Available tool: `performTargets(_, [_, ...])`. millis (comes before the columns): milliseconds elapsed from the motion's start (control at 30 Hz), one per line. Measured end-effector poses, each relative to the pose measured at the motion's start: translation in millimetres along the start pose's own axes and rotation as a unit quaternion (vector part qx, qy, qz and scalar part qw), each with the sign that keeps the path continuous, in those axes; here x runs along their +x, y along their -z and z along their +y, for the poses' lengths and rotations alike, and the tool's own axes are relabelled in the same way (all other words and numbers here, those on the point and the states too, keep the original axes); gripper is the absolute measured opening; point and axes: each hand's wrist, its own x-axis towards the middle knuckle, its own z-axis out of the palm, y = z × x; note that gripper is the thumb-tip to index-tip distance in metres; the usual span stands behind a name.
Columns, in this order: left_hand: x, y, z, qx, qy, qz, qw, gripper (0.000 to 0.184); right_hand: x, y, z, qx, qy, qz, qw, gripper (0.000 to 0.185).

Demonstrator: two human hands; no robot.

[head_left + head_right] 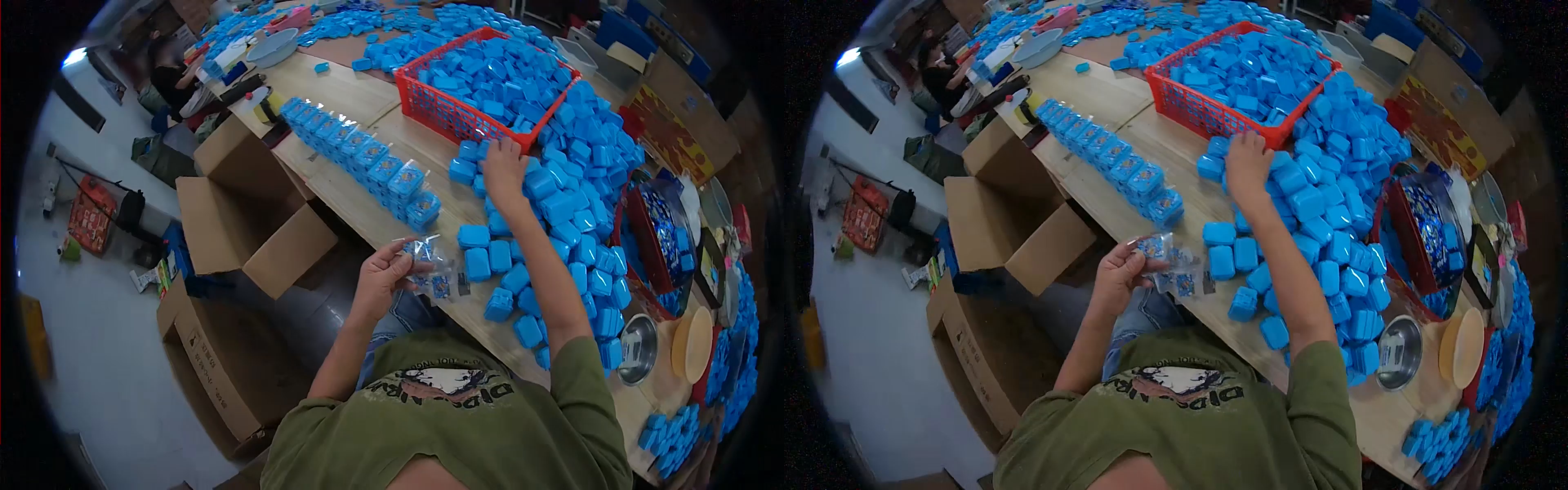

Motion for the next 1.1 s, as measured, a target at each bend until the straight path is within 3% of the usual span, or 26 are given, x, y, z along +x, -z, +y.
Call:
performTargets(33, [-0.3, 4.2, 0.3, 0.001, -0.004, -0.004, 1.0, 0.039, 8.3, -22.6, 3.6, -0.05, -0.009, -0.015, 0.999, 0.018])
performTargets(200, [-4.5, 16.6, 6.2, 0.003, -0.004, 0.014, 1.0, 0.039, 11.6, -35.7, 6.4, -0.014, -0.003, -0.031, 0.999, 0.02])
performTargets(267, [-3.2, 19.3, 4.5, -0.013, 0.007, 0.005, 1.0, 0.04, 11.0, -20.9, 4.6, 0.017, -0.029, -0.095, 0.995, 0.048])
performTargets(367, [-0.3, 19.5, 3.3, -0.018, -0.006, 0.011, 1.0, 0.04, 2.8, -12.6, 4.8, 0.049, 0.024, -0.044, 0.998, 0.053])
performTargets(500, [-0.5, 17.0, 7.1, -0.023, 0.024, 0.032, 0.999, 0.038, -9.7, -20.4, 5.9, 0.028, 0.021, -0.121, 0.992, 0.054])
performTargets(667, [2.2, 21.7, 2.9, -0.037, -0.025, 0.027, 0.999, 0.037, -6.2, -20.4, 18.7, 0.104, 0.075, -0.08, 0.989, 0.051])
performTargets(800, [1.8, 17.9, 6.1, -0.035, -0.03, 0.041, 0.998, 0.04, 1.9, 9.7, 15.2, 0.176, 0.048, -0.048, 0.982, 0.051])
performTargets(867, [4.8, 17.6, 4.5, -0.039, -0.024, 0.034, 0.998, 0.039, 5.0, 40.9, 13.7, 0.347, 0.024, -0.056, 0.936, 0.055])
performTargets(900, [6.5, 16.5, 3.7, -0.042, -0.02, 0.029, 0.998, 0.038, 5.5, 61.4, 13.2, 0.343, 0.022, -0.055, 0.937, 0.055])
performTargets(967, [7.3, 8.7, 7.3, -0.047, -0.022, 0.025, 0.998, 0.039, -1.2, 105.5, 11.5, 0.521, -0.001, -0.172, 0.836, 0.056])
performTargets(1100, [9.2, -1.9, 11.6, -0.076, -0.023, 0.006, 0.997, 0.041, -32.8, 152.4, 7.5, 0.56, -0.017, -0.227, 0.797, 0.053])
